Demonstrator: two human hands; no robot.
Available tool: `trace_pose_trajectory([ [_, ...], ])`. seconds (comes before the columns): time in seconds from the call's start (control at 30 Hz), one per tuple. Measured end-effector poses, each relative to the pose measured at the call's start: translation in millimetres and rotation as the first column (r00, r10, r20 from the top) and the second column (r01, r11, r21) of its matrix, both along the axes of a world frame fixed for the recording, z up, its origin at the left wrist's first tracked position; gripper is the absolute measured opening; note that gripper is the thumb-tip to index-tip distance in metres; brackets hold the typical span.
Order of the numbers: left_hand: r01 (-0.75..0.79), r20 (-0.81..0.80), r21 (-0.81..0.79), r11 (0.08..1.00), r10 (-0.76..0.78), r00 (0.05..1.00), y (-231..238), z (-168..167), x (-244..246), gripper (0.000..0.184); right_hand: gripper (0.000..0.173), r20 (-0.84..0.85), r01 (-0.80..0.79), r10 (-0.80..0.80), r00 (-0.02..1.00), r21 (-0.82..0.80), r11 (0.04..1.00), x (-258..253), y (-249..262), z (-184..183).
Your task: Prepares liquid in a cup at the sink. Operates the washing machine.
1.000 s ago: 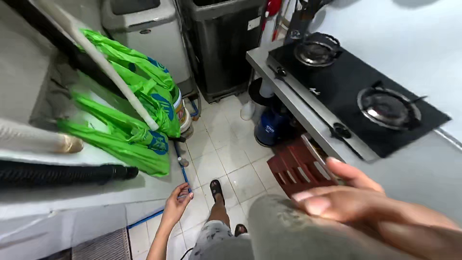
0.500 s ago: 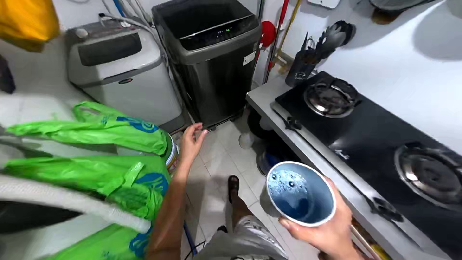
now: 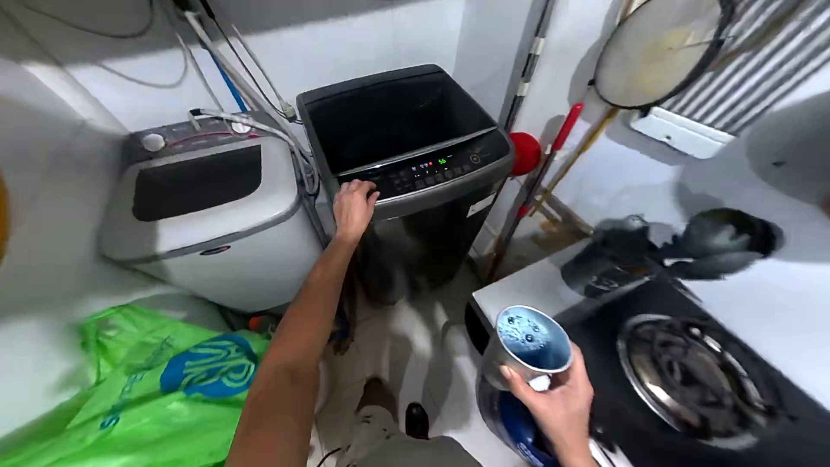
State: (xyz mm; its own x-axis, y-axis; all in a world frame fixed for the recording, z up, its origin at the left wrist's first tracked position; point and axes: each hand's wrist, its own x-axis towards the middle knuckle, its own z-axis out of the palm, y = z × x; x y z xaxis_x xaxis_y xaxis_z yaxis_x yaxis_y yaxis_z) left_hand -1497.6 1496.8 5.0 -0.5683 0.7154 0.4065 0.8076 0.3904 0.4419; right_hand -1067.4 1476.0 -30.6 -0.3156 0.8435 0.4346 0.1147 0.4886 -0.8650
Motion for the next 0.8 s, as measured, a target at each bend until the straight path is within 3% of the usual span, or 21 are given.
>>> trace_pose_trajectory([
  [0.17,0.135,-0.113,-0.146,0.98,-0.152,0.982,93,-12,-90,0.03,0.095,-0.016,0.027,-0.027,1.0,0.022,0.999,-78,54,-10],
  [0.23,0.235,-0.201,-0.128,0.963,-0.257,0.945,114,-18,-115,0.027,0.093,-0.008,0.067,-0.067,0.998,0.023,0.998,-107,72,-11],
  [0.3,0.372,-0.334,-0.116,0.921,-0.389,0.859,119,-20,-130,0.021,0.093,0.01,0.115,-0.115,0.993,0.01,0.993,-133,90,-8],
  [0.4,0.527,-0.608,-0.126,0.84,-0.485,0.629,122,-22,-148,0.015,0.094,0.003,0.172,-0.172,0.985,0.007,0.985,-169,118,-7],
  [0.47,0.566,-0.641,-0.116,0.816,-0.497,0.585,124,-23,-152,0.015,0.096,-0.016,0.202,-0.201,0.979,0.013,0.979,-186,138,-6],
  [0.57,0.56,-0.54,-0.139,0.817,-0.536,0.648,126,-23,-152,0.012,0.097,-0.057,0.241,-0.239,0.969,0.037,0.97,-207,164,-3],
  [0.67,0.613,-0.213,-0.184,0.769,-0.64,0.738,142,-9,-132,0.024,0.097,-0.066,0.292,-0.287,0.956,0.075,0.954,-216,190,-1],
  [0.73,0.671,-0.056,-0.209,0.712,-0.693,0.718,168,-1,-100,0.036,0.099,-0.056,0.326,-0.322,0.945,0.105,0.94,-219,209,4],
  [0.8,0.694,-0.01,-0.299,0.655,-0.729,0.684,205,-1,-62,0.045,0.1,-0.049,0.352,-0.349,0.936,0.136,0.926,-219,226,10],
])
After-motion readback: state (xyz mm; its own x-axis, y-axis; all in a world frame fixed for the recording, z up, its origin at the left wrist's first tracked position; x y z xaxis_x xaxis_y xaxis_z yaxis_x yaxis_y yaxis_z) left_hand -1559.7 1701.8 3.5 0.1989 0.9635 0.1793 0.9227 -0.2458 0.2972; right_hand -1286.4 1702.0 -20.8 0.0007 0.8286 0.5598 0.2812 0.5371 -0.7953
